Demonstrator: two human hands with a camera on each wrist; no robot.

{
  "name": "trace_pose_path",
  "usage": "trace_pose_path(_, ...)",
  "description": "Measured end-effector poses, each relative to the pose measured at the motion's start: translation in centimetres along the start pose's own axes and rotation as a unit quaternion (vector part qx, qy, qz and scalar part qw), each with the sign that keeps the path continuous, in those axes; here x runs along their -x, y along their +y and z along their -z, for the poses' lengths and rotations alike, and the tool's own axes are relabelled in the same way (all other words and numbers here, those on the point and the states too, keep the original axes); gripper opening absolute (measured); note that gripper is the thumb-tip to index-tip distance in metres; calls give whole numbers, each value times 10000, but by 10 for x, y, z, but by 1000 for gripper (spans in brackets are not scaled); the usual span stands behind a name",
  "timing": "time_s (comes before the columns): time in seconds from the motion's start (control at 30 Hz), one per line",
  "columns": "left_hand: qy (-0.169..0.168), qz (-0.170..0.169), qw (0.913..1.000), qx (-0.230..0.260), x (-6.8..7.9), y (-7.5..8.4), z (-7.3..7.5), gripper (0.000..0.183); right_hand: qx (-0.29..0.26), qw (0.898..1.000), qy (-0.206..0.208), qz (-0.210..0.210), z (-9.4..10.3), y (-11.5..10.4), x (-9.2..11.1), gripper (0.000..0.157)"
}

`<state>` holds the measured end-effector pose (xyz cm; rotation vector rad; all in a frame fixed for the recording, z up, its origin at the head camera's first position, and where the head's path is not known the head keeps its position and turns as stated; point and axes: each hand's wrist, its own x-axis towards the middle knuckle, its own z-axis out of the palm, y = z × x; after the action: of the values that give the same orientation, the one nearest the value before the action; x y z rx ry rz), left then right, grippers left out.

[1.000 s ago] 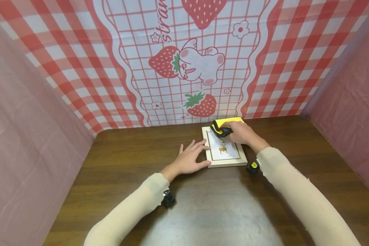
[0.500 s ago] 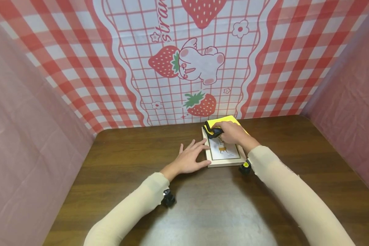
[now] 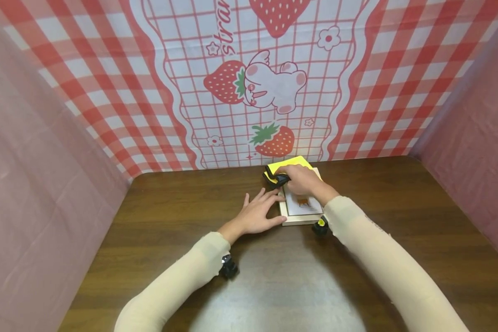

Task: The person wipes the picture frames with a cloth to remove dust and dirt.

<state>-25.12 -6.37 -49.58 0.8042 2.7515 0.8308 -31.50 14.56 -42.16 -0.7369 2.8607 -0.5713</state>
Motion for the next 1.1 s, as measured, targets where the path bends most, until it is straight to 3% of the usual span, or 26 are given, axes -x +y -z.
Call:
trace_pose_path(0.33, 34, 20, 10000, -5, 0, -3, -3, 63, 28, 9998, -172, -80, 3, 3, 3, 52)
trace_pose_path(0.67, 113, -132, 9998, -6, 0, -2, -4, 62, 170, 9984, -107, -522, 7, 14, 10, 52)
trace_pose_path(1.1, 67, -175, 9998, -91, 11, 13, 8, 62, 176, 9964, 90, -829, 14, 39, 25, 52)
